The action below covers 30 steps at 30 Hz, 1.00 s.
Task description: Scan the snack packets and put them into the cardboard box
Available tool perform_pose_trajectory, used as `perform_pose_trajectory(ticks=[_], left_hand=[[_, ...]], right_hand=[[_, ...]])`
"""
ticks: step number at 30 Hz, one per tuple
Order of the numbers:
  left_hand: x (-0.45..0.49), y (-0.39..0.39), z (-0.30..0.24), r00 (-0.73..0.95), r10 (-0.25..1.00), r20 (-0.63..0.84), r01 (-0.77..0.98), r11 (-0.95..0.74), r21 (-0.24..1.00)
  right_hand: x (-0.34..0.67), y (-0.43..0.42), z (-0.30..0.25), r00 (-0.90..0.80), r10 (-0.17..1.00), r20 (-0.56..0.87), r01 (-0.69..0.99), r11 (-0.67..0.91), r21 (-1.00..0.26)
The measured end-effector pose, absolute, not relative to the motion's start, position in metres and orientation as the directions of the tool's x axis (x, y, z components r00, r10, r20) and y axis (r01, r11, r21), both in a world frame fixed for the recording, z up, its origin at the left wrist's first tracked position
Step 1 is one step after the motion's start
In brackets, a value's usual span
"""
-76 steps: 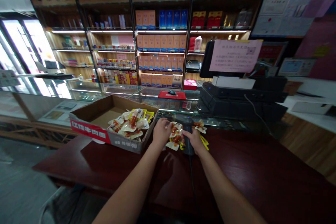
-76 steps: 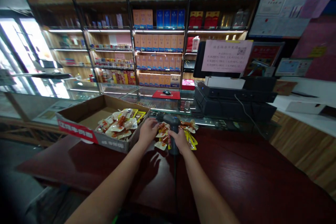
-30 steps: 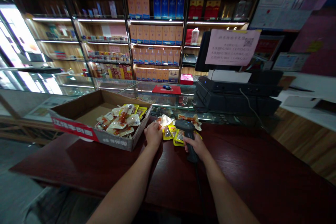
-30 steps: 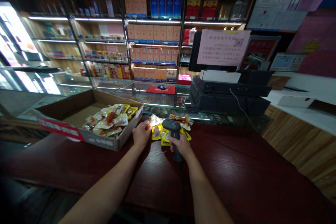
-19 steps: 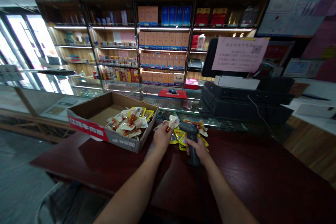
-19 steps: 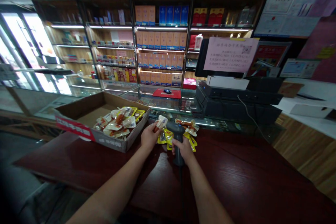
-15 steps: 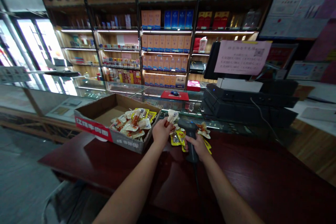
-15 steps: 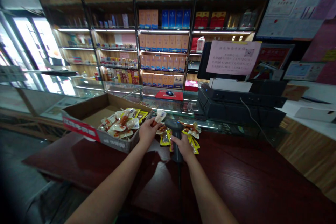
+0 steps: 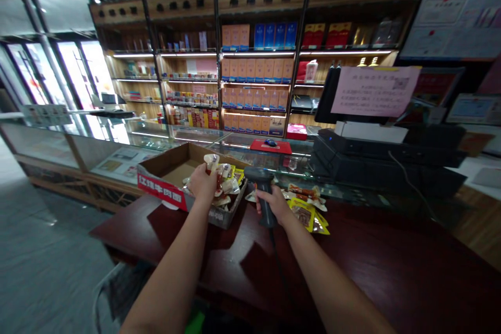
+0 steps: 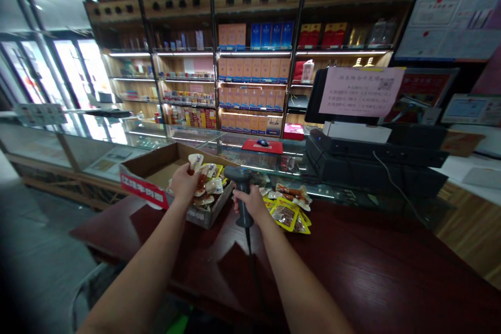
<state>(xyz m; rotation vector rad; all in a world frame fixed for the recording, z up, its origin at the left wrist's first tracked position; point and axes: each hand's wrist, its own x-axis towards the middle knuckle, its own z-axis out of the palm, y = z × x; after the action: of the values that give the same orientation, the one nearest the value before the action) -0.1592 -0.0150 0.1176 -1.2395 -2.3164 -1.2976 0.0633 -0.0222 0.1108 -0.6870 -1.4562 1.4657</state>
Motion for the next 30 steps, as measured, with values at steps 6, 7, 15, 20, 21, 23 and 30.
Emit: perform_pose_trajectory(ticks=[6,7,15,20,21,23,30], left_hand=[[-0.154,-0.014,0.113,-0.635,0.458,0.622,0.751,0.174,0.637],[-0.152,-0.013,0.113,-0.627,0.442,0.642,0.757,0.148,0.637],[-0.087,-0.002,0.095,-0.338,0.474,0.813,0.775,-0.35,0.526],[-0.03,0.018,0.052,-0.236,0.727,0.644,0.736,-0.299,0.608],[-0.023,0.023,0.044,-0.245,0.761,0.601,0.741,-0.253,0.622],[-0.014,0.031,0.032,-0.25,0.805,0.538,0.757,-0.185,0.627],[0.0,0.041,0.017,-0.154,0.93,0.335,0.886,-0.02,0.463]], right_hand=[[0.044,-0.022,0.112,-0.468,0.861,0.2,-0.221,0.105,-0.97],[0.044,-0.023,0.111,-0.47,0.86,0.201,-0.221,0.106,-0.97],[0.087,-0.018,0.091,-0.359,0.919,0.166,-0.194,0.101,-0.976],[0.137,-0.009,0.071,-0.179,0.975,0.128,-0.184,0.095,-0.978],[0.147,-0.007,0.067,-0.147,0.982,0.115,-0.201,0.084,-0.976],[0.165,-0.004,0.059,-0.082,0.992,0.101,-0.234,0.079,-0.969],[0.193,-0.001,0.031,0.029,0.996,0.09,-0.276,0.094,-0.956]])
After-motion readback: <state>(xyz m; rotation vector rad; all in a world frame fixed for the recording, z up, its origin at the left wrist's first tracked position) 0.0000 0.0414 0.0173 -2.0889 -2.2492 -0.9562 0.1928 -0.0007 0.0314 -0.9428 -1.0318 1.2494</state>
